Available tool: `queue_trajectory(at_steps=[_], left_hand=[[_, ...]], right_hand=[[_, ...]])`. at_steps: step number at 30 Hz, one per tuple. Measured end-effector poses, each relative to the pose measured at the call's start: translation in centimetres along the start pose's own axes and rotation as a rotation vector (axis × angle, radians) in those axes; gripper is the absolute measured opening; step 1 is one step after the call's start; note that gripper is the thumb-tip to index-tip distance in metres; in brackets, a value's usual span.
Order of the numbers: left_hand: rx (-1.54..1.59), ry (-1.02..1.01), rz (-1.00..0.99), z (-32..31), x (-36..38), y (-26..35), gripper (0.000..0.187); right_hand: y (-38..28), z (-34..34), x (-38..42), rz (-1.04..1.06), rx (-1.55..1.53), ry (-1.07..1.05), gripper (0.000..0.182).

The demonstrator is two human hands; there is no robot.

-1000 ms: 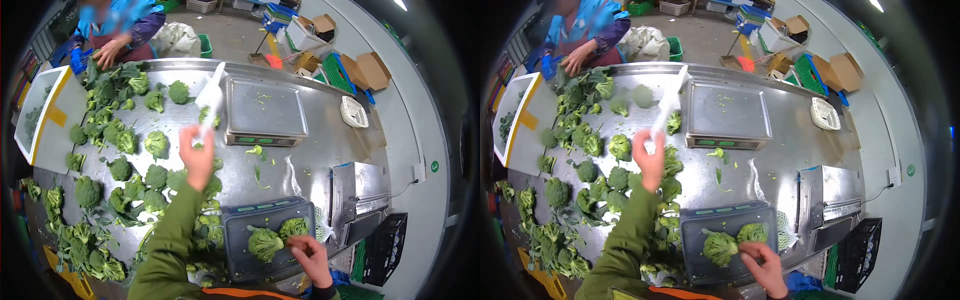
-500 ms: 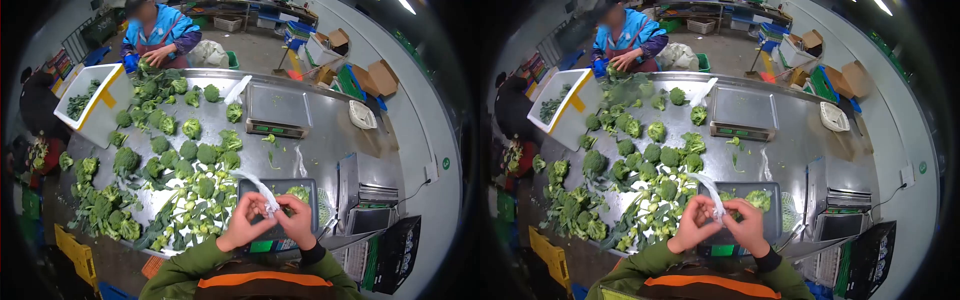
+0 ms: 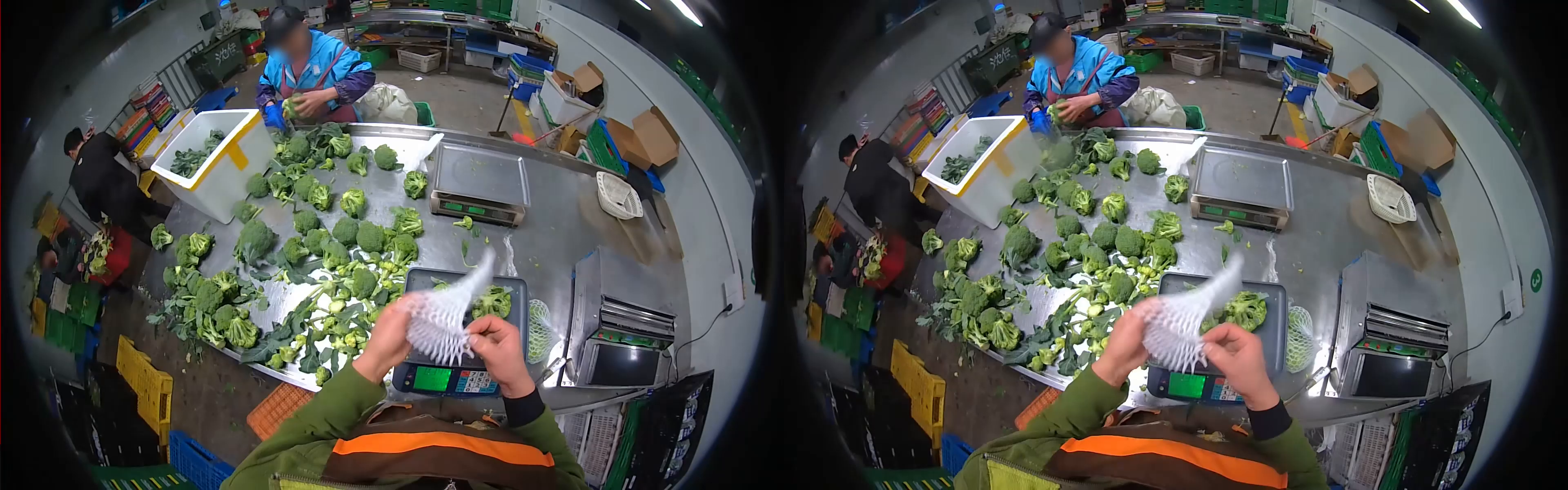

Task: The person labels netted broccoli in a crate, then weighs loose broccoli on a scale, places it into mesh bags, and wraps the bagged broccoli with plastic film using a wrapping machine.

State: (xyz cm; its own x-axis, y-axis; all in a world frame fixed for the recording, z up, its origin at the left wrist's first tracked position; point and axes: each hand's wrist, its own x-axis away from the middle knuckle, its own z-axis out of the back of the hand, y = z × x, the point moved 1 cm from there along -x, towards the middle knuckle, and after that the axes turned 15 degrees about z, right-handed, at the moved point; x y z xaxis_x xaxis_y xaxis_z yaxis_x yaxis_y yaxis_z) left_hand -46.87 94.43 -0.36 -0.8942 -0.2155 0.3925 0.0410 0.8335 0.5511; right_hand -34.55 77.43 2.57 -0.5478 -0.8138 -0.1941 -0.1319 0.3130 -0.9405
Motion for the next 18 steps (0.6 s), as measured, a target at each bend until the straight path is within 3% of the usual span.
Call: queue_trajectory(at_steps=[1, 3, 5, 6, 7, 8, 9, 11, 12, 13, 14, 16, 17, 18], left_hand=[[0.326, 0.049, 0.038, -1.0, -0.4, 1.1, 0.029], [0.48, 0.056, 0.024, -1.8, -1.0, 1.2, 0.024], [-0.404, 0.399, -0.661, -3.1, -1.4, 0.2, 0.023], [-0.689, 0.527, -0.622, -3.7, -1.6, -0.8, 0.022], [-0.749, 0.477, -0.661, -5.0, -1.4, -1.7, 0.018], [-0.668, 0.388, -0.556, -5.3, -1.3, -2.8, 0.019], [-0.589, 0.302, -0.468, -5.6, -1.4, -3.3, 0.019], [-0.479, 0.251, -0.49, -7.4, -1.3, -4.0, 0.02], [-0.352, 0.191, -0.5, -7.8, -1.0, -4.7, 0.021], [-0.464, 0.108, -0.407, -7.3, -0.8, -5.8, 0.021], [-0.695, 0.038, -0.46, -7.9, -0.6, -6.4, 0.021], [-1.076, -0.007, -0.452, -9.1, 0.3, -6.9, 0.025], [-1.054, 0.149, -0.534, -8.8, 0.0, -7.2, 0.024], [-1.016, 0.294, -0.6, -8.3, -1.0, -8.2, 0.023]], right_hand=[[0.4, 0.8, 0.1, 0.013, 0.002, 0.072, 0.012], [0.0, 0.4, 0.3, -0.009, 0.04, 0.111, 0.012], [-3.2, -3.0, 0.8, 0.07, 0.001, -0.014, 0.016], [-5.2, -4.6, 1.3, 0.097, -0.06, -0.273, 0.016], [-6.6, -5.7, 1.8, 0.119, -0.127, -0.521, 0.016], [-6.8, -6.0, 1.5, 0.426, 0.085, -0.606, 0.022], [-5.6, -4.7, 1.8, 0.553, 0.377, -0.473, 0.02], [-1.9, -0.6, 1.7, 0.391, 0.783, -0.034, 0.023], [-0.9, 1.2, 1.1, 0.471, 0.99, -0.095, 0.024], [0.0, 3.0, 0.7, 0.551, 1.201, -0.161, 0.026], [0.9, 4.4, 1.3, 0.549, 1.194, -0.175, 0.026], [2.9, 7.2, 3.4, 0.493, 0.916, 0.051, 0.032], [3.9, 9.5, 3.5, 0.377, 0.385, 0.497, 0.043], [1.9, 9.4, 3.4, 0.487, 0.581, 0.61, 0.043]])
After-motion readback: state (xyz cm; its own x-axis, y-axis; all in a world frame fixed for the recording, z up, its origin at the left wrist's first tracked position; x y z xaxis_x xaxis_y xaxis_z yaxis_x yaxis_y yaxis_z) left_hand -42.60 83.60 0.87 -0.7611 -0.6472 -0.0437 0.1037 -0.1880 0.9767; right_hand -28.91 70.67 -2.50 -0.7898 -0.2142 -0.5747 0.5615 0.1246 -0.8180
